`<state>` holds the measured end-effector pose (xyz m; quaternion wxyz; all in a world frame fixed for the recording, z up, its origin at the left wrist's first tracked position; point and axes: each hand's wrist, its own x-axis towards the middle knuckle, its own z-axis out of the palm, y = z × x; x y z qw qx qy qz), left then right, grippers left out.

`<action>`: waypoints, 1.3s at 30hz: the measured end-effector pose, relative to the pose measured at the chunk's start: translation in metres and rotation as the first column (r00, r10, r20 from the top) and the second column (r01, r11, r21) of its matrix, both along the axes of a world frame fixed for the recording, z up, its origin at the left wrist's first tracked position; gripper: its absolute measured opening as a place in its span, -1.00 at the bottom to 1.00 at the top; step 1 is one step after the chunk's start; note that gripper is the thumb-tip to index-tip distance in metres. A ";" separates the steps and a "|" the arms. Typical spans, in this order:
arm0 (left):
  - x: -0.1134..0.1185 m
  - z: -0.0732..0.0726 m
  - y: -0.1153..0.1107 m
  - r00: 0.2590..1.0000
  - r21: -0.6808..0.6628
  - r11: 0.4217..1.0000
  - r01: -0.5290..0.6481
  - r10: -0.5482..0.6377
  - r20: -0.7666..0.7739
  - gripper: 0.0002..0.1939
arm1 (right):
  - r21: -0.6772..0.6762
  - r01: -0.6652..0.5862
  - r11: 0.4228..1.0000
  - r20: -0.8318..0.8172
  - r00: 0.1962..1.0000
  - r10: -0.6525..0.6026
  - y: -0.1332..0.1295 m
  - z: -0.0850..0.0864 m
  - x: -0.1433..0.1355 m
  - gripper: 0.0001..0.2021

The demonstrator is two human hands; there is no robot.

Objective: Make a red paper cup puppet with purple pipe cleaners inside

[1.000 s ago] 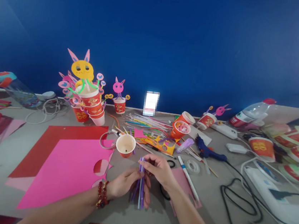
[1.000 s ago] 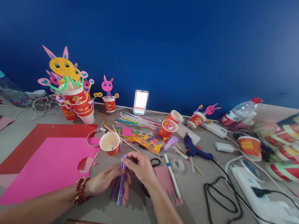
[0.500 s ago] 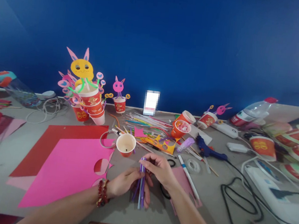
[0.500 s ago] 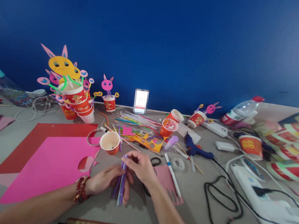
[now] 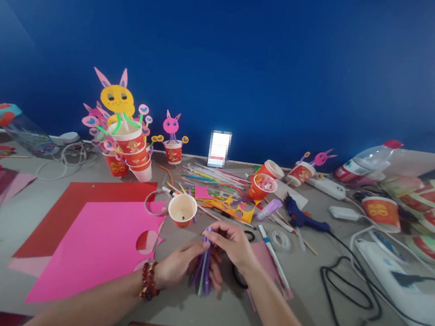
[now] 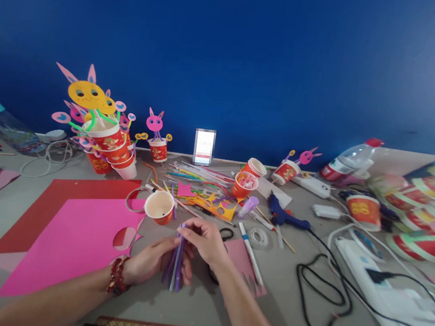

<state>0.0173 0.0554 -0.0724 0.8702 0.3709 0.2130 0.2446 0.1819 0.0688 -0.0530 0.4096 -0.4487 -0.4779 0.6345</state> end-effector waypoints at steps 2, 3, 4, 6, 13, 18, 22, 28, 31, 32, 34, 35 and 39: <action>0.000 0.000 0.000 1.000 -0.037 0.999 -0.004 0.005 0.025 -0.48 | 0.008 0.006 1.000 0.006 1.000 -0.006 0.001 0.000 0.000 -0.64; 0.000 0.001 -0.001 0.999 -0.055 0.998 -0.002 0.004 0.038 -0.51 | 0.014 0.013 1.000 0.015 1.000 -0.013 0.001 0.000 -0.001 -0.63; 0.000 0.001 -0.001 0.999 -0.075 0.997 0.004 0.000 0.049 -0.57 | 0.025 0.023 0.999 0.029 0.999 -0.023 0.001 0.000 -0.001 -0.63; 0.000 0.002 -0.002 0.997 -0.113 0.993 0.024 -0.016 0.070 -0.69 | 0.060 0.056 0.997 0.060 0.996 -0.059 0.002 0.001 0.000 -0.64; -0.003 0.004 0.002 0.996 -0.086 0.996 -0.005 0.013 0.084 -0.72 | 0.093 0.155 0.984 0.063 0.985 -0.161 0.004 0.010 0.008 -0.69; -0.005 0.008 0.003 0.995 0.052 0.996 -0.074 0.077 -0.063 -0.65 | 0.102 0.181 0.978 0.053 0.981 -0.187 0.006 0.011 0.010 -0.68; -0.005 0.011 0.001 0.984 0.127 0.989 -0.076 0.095 -0.148 -0.55 | 0.105 0.177 0.979 0.057 0.981 -0.184 0.006 0.012 0.010 -0.67; -0.003 0.010 0.000 0.971 0.109 0.986 -0.124 0.143 -0.190 -0.49 | 0.127 0.188 0.974 0.100 0.974 -0.201 0.006 0.009 0.011 -0.65; -0.003 0.011 0.000 0.966 0.109 0.986 -0.129 0.150 -0.210 -0.47 | 0.128 0.189 0.973 0.101 0.974 -0.203 0.006 0.010 0.010 -0.65; -0.003 0.011 0.000 0.966 0.110 0.986 -0.129 0.150 -0.212 -0.47 | 0.130 0.188 0.974 0.101 0.974 -0.201 0.006 0.010 0.010 -0.65; -0.003 0.012 0.000 0.965 0.109 0.985 -0.130 0.151 -0.214 -0.48 | 0.136 0.180 0.974 0.103 0.975 -0.194 0.005 0.011 0.009 -0.64; -0.003 0.012 0.000 0.965 0.108 0.985 -0.132 0.153 -0.214 -0.49 | 0.140 0.172 0.975 0.105 0.977 -0.188 0.005 0.011 0.008 -0.64; -0.003 0.013 0.000 0.961 0.113 0.983 -0.145 0.167 -0.220 -0.54 | 0.159 0.153 0.975 0.107 0.979 -0.171 0.005 0.011 0.008 -0.65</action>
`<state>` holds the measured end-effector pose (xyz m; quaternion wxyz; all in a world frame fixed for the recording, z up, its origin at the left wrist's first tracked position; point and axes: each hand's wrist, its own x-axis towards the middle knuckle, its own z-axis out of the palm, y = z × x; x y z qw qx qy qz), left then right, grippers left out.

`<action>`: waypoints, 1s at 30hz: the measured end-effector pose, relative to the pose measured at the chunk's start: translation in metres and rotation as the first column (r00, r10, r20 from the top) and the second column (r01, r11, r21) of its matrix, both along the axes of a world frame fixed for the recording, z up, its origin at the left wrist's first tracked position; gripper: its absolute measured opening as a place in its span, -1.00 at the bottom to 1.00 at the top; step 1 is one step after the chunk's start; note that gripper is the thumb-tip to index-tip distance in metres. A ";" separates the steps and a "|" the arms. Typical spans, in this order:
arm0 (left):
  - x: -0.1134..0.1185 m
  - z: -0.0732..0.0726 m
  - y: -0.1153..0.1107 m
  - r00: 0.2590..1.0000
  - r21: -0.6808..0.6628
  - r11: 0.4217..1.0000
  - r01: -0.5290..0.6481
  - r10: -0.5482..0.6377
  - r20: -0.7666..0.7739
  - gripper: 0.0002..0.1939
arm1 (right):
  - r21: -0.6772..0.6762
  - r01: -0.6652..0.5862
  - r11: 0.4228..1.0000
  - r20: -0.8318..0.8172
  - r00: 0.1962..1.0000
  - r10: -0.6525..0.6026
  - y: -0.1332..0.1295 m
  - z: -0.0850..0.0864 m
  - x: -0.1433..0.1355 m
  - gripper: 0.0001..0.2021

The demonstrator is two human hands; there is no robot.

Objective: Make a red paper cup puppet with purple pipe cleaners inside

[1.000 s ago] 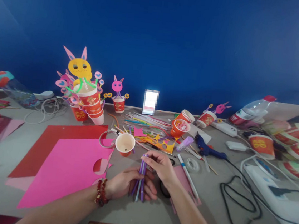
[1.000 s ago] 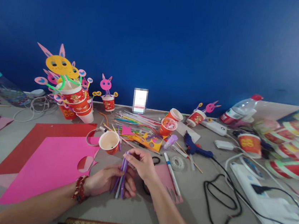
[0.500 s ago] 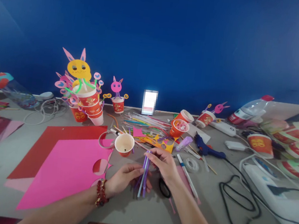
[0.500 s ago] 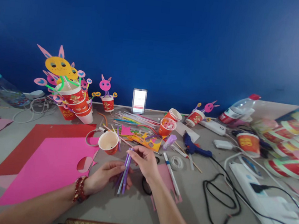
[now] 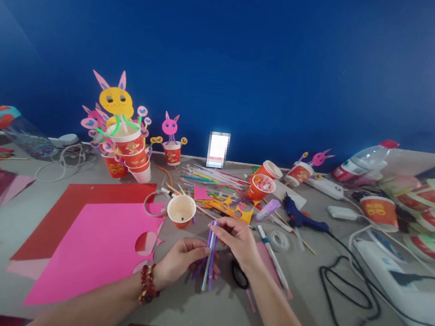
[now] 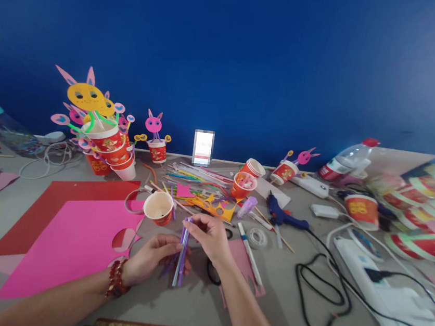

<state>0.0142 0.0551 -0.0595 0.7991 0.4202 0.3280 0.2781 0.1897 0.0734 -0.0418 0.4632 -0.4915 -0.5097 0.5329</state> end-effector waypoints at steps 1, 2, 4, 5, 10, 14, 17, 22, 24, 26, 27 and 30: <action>0.000 0.000 0.000 1.000 0.001 1.000 -0.003 0.003 -0.003 -0.55 | 0.003 -0.003 1.000 0.001 1.000 0.003 0.000 0.000 0.000 -0.66; 0.000 0.000 0.000 1.000 0.001 1.000 -0.004 0.004 -0.006 -0.56 | 0.005 -0.005 1.000 0.002 1.000 0.005 -0.001 -0.001 0.000 -0.67; 0.000 0.001 -0.001 1.000 -0.001 1.000 -0.004 0.004 -0.008 -0.57 | 0.010 -0.003 1.000 0.001 1.000 0.003 -0.001 -0.002 0.000 -0.67; 0.000 0.002 -0.001 1.000 -0.002 1.000 -0.003 0.003 -0.011 -0.58 | 0.012 -0.002 1.000 -0.002 1.000 0.002 -0.001 -0.002 0.000 -0.67; 0.000 0.004 -0.001 1.000 0.001 1.000 -0.006 0.006 -0.026 -0.57 | 0.008 -0.013 1.000 0.002 1.000 0.013 -0.001 -0.003 0.000 -0.66; 0.000 0.002 -0.001 0.999 0.012 0.999 -0.052 0.052 0.007 -0.55 | 0.003 -0.015 1.000 0.017 1.000 0.015 -0.001 -0.002 0.001 -0.65; 0.000 0.000 0.001 0.995 0.022 0.995 -0.101 0.100 0.016 -0.55 | -0.017 -0.028 0.999 0.008 1.000 0.028 -0.002 -0.003 -0.001 -0.66; 0.001 -0.001 0.003 0.995 0.082 0.992 -0.094 0.095 -0.012 -0.53 | -0.074 -0.063 0.995 -0.051 0.997 0.059 -0.003 -0.006 -0.005 -0.66; 0.001 -0.001 0.004 0.996 0.107 0.990 -0.089 0.092 -0.021 -0.52 | -0.078 -0.069 0.995 -0.058 0.996 0.064 -0.003 -0.007 -0.006 -0.66; 0.001 -0.001 0.004 0.996 0.123 0.989 -0.086 0.090 -0.029 -0.51 | -0.086 -0.077 0.993 -0.062 0.995 0.072 -0.002 -0.007 -0.005 -0.66; 0.001 -0.001 0.004 0.996 0.126 0.988 -0.085 0.089 -0.029 -0.51 | -0.092 -0.082 0.992 -0.066 0.995 0.076 -0.002 -0.007 -0.005 -0.65; 0.000 0.000 0.004 0.995 0.115 0.989 -0.092 0.095 -0.023 -0.49 | -0.110 -0.096 0.989 -0.080 0.993 0.087 -0.001 -0.007 -0.003 -0.64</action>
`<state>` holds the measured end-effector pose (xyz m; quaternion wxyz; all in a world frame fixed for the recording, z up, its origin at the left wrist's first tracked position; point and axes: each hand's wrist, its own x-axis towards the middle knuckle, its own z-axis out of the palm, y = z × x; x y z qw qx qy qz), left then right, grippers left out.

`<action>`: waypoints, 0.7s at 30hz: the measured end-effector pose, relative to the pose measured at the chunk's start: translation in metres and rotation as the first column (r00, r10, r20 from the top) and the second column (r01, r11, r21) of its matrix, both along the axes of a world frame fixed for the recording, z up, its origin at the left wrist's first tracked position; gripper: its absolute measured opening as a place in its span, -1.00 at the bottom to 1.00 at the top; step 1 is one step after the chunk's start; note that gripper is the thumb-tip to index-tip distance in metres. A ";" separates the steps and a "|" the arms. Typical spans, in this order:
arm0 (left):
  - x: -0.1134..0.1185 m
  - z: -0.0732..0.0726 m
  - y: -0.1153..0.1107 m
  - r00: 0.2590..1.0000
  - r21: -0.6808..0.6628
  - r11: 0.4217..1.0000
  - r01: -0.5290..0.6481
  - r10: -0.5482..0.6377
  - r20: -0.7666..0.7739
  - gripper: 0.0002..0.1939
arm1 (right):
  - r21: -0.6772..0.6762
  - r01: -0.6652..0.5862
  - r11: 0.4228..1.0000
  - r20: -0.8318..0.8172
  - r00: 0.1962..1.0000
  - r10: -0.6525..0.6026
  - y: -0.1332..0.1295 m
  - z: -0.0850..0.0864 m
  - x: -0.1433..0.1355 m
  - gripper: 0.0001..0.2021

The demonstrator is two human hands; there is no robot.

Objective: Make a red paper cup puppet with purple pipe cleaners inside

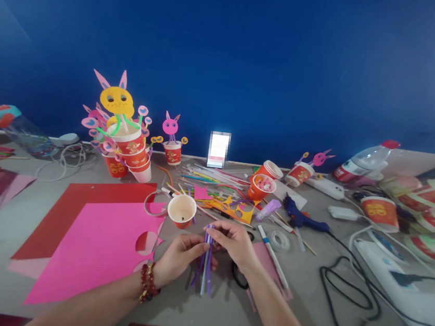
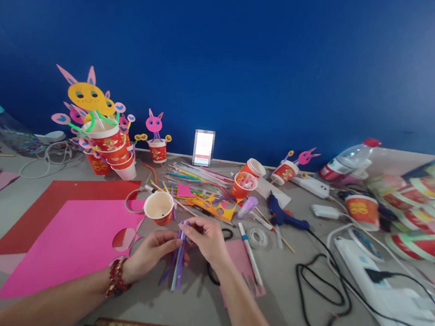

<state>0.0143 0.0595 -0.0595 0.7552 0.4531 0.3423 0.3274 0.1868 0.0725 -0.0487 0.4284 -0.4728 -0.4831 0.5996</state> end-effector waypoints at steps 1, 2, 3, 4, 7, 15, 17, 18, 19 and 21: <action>0.000 0.000 0.000 1.000 -0.005 1.000 -0.003 0.003 0.001 -0.48 | -0.004 -0.006 1.000 -0.003 1.000 0.006 0.000 0.000 0.001 -0.63; 0.000 0.000 0.000 1.000 -0.011 1.000 -0.006 0.006 -0.001 -0.48 | -0.007 -0.013 1.000 -0.003 1.000 0.012 0.000 0.000 0.001 -0.62; 0.000 0.000 0.000 1.000 -0.016 1.000 -0.008 0.008 -0.005 -0.47 | -0.008 -0.019 1.000 -0.001 1.000 0.019 0.000 0.000 0.002 -0.62; 0.000 0.000 0.000 1.000 -0.020 1.000 -0.009 0.009 -0.010 -0.46 | -0.008 -0.026 1.000 0.001 1.000 0.026 0.000 0.000 0.002 -0.61; 0.000 -0.001 0.000 1.000 -0.026 1.000 -0.011 0.011 -0.021 -0.46 | -0.003 -0.033 0.999 0.008 0.999 0.033 0.000 0.000 0.002 -0.62; 0.000 0.001 0.000 1.000 -0.025 1.000 0.004 -0.004 -0.020 -0.51 | 0.009 -0.065 0.998 0.045 0.997 0.064 -0.001 0.007 0.001 -0.62; 0.000 0.001 0.000 1.000 -0.025 1.000 0.004 -0.005 -0.017 -0.51 | 0.013 -0.062 0.998 0.049 0.997 0.062 -0.001 0.008 0.001 -0.62; 0.000 0.001 0.000 1.000 -0.026 1.000 0.002 -0.003 -0.015 -0.51 | 0.017 -0.061 0.998 0.049 0.997 0.060 -0.001 0.008 0.001 -0.62; 0.000 0.001 0.000 1.000 -0.027 1.000 0.002 -0.003 -0.013 -0.51 | 0.018 -0.061 0.998 0.046 0.997 0.060 -0.002 0.008 0.001 -0.61; 0.000 0.001 0.000 1.000 -0.031 1.000 0.002 -0.002 -0.010 -0.52 | 0.018 -0.066 0.998 0.038 0.997 0.065 -0.002 0.008 0.001 -0.61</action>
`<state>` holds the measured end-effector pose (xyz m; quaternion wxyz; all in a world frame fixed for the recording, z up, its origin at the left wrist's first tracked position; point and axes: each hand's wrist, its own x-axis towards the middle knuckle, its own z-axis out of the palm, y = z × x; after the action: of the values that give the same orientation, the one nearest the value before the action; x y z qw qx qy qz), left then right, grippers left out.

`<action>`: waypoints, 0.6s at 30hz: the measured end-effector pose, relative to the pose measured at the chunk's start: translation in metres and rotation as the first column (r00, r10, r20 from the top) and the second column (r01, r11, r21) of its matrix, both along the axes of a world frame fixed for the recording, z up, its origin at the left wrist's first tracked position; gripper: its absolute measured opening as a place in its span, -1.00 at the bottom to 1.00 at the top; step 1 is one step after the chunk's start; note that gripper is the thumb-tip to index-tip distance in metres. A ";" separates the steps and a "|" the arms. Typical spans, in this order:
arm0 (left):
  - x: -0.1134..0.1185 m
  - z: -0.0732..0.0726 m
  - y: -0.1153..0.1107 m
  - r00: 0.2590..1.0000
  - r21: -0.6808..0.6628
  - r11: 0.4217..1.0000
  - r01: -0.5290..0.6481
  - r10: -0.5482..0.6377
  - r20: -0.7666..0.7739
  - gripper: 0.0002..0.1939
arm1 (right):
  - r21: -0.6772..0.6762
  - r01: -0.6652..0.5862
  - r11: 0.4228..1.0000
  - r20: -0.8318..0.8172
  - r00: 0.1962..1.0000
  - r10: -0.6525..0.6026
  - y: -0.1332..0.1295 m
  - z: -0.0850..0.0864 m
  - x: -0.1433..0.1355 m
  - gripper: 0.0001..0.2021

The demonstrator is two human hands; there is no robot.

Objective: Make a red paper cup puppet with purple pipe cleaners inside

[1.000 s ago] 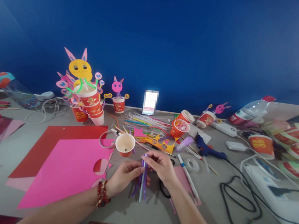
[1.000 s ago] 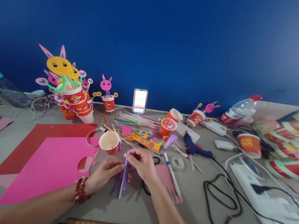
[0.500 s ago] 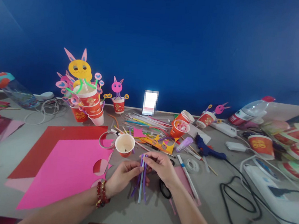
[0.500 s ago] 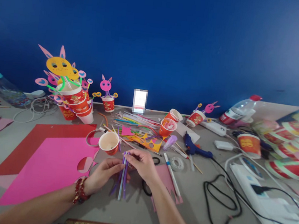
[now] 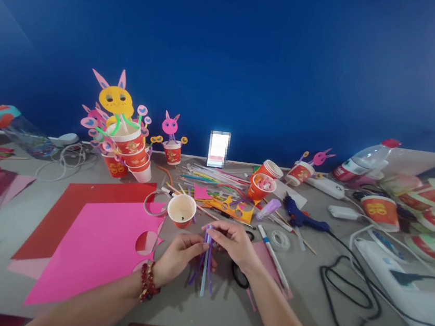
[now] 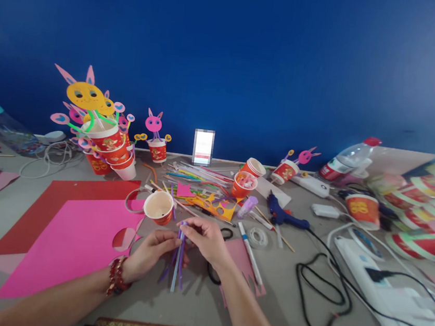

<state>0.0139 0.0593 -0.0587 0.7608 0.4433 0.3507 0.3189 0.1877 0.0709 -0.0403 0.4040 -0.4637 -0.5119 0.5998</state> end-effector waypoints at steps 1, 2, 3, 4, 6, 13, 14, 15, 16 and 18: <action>0.000 0.000 0.000 1.000 -0.001 1.000 0.000 0.000 -0.001 -0.53 | 0.001 0.000 1.000 -0.001 1.000 0.000 0.000 0.000 0.000 -0.61; 0.000 0.001 0.000 1.000 -0.001 1.000 0.000 0.000 -0.002 -0.53 | 0.004 0.000 1.000 0.000 1.000 0.000 0.000 -0.001 0.000 -0.61; 0.000 0.001 -0.001 1.000 0.001 1.000 -0.001 0.001 -0.005 -0.53 | 0.007 0.001 1.000 0.005 1.000 -0.001 0.000 -0.001 0.000 -0.61; 0.000 0.002 -0.001 1.000 0.004 1.000 -0.001 0.001 -0.008 -0.53 | 0.012 0.002 1.000 0.010 1.000 -0.002 0.000 -0.002 0.000 -0.61; 0.000 0.002 -0.001 1.000 0.010 1.000 -0.003 0.004 -0.013 -0.53 | 0.021 -0.001 1.000 0.018 1.000 0.000 0.000 -0.003 0.000 -0.60; 0.000 0.001 -0.001 1.000 0.029 1.000 0.004 -0.004 0.006 -0.54 | 0.028 -0.005 1.000 0.007 1.000 0.004 0.000 -0.003 0.001 -0.63; 0.000 0.001 0.000 1.000 0.030 1.000 0.008 -0.008 0.017 -0.54 | 0.026 -0.005 1.000 0.000 1.000 0.005 0.000 -0.002 0.001 -0.63; 0.000 0.002 0.000 1.000 0.030 0.999 0.012 -0.013 0.028 -0.54 | 0.024 -0.004 1.000 -0.008 1.000 0.004 0.000 -0.002 0.000 -0.63; 0.000 0.002 0.000 0.999 0.029 0.999 0.019 -0.020 0.037 -0.55 | 0.020 -0.003 1.000 -0.016 1.000 0.003 0.000 -0.002 0.000 -0.63; 0.000 0.003 0.001 0.998 0.022 0.999 0.035 -0.036 0.045 -0.56 | 0.011 -0.001 1.000 -0.026 1.000 0.001 0.000 -0.003 -0.001 -0.63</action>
<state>0.0141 0.0603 -0.0554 0.7695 0.4501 0.3218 0.3190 0.1870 0.0708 -0.0438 0.4128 -0.4532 -0.5102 0.6032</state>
